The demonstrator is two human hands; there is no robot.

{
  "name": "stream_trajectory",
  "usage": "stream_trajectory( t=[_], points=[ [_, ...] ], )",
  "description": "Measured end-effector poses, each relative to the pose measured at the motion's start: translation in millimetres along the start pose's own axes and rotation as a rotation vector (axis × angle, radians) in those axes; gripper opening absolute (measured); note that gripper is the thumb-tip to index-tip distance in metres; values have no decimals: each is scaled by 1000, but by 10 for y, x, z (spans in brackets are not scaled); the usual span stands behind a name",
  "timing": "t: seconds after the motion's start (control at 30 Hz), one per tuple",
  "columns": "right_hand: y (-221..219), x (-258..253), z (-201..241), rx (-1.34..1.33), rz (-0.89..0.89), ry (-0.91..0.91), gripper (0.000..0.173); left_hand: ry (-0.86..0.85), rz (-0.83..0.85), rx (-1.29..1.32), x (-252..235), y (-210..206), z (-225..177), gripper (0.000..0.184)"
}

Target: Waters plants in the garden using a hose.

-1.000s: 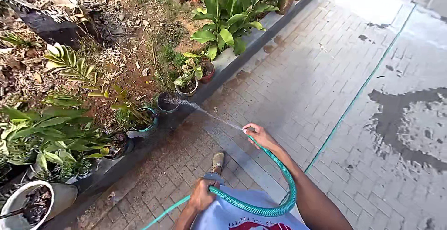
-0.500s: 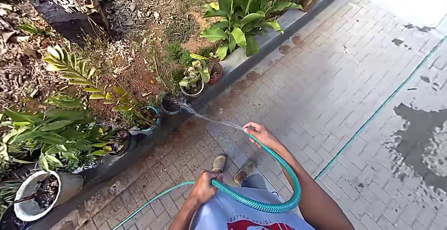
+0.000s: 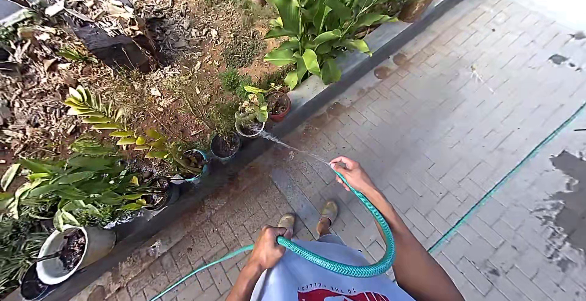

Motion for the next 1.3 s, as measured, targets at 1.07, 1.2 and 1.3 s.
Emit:
stream_trajectory(
  t=[1.07,1.2,1.3],
  points=[
    [1792,-404,-276,-36,-80,23,26,2,-124,-67,-1042,-987,-766,50],
    [1705,-270,-209,-31,-126,32,26,-33,-119,-64,-994,-841,-685,48],
    [1586,-170,-141,-8,-132,37,25,-57,-133,-49,-926,-713,-593,48]
  ],
)
Point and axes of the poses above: each hand's wrist, its own x-axis away from the middle knuckle, its own y-axis out of the back of the hand, z = x × y, the point moved 8 cm from there along -x, towards the middle knuckle, and after that the axes turned 10 degrees about -y, right-handed, at the moved point
